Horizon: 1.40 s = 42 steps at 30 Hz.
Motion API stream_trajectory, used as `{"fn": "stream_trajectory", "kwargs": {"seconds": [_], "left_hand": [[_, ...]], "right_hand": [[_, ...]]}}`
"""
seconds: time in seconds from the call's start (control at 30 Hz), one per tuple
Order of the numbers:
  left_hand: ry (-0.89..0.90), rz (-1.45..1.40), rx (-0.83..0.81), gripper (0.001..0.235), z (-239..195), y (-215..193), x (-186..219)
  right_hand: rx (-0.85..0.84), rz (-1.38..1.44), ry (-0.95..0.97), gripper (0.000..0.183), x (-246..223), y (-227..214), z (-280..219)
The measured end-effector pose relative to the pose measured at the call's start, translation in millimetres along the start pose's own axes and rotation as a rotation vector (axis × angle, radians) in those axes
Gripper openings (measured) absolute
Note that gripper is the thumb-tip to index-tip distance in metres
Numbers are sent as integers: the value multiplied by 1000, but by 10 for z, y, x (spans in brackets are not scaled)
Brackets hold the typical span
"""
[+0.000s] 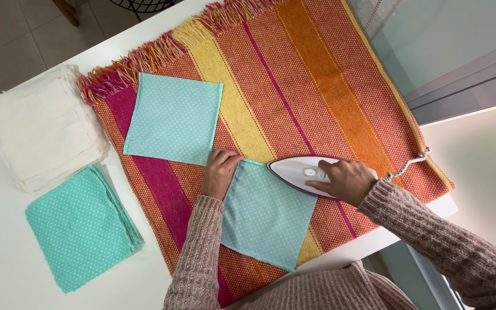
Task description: The person irons a stack of light blue polka-dotted cloths on a colorful striped mat. They use a white iron to press each cloth, folding them in half and smoothing the edges before stacking them on the table.
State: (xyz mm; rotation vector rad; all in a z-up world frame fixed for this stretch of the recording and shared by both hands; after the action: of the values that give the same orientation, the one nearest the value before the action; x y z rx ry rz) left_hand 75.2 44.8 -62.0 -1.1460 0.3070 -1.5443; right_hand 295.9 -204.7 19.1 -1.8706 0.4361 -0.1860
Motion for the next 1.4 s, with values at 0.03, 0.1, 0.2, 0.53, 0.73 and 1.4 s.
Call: {"fn": "stream_trajectory", "kwargs": {"seconds": [0.03, 0.1, 0.2, 0.53, 0.73, 1.4], "left_hand": [[-2, 0, 0, 11, -11, 12, 3], [39, 51, 6, 8, -20, 27, 14], [42, 84, -1, 8, 20, -46, 109], [64, 158, -23, 15, -105, 12, 87], [-60, 254, -125, 31, -45, -271, 333], [-584, 63, 195, 52, -1523, -1001, 162]], "right_hand": [[-1, 0, -1, 58, -19, 9, 18], [3, -3, -9, 59, -62, 16, 66], [26, 2, -33, 61, -135, -3, 133], [65, 23, -3, 59, -334, 197, 409], [96, 17, -5, 60, -451, 236, 552], [257, 40, -66, 70, -765, 467, 1152]]}}
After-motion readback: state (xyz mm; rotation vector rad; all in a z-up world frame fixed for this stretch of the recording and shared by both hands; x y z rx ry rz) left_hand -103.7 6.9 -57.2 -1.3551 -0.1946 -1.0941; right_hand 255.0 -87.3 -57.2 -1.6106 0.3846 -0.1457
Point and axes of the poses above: each hand's wrist, its own z-axis towards the middle knuckle, its own y-axis out of the palm, x = y × z, the point moved 4 cm from there along z, towards the middle knuckle, and after that the axes turned 1 degree about -z, right-handed, at the moved point
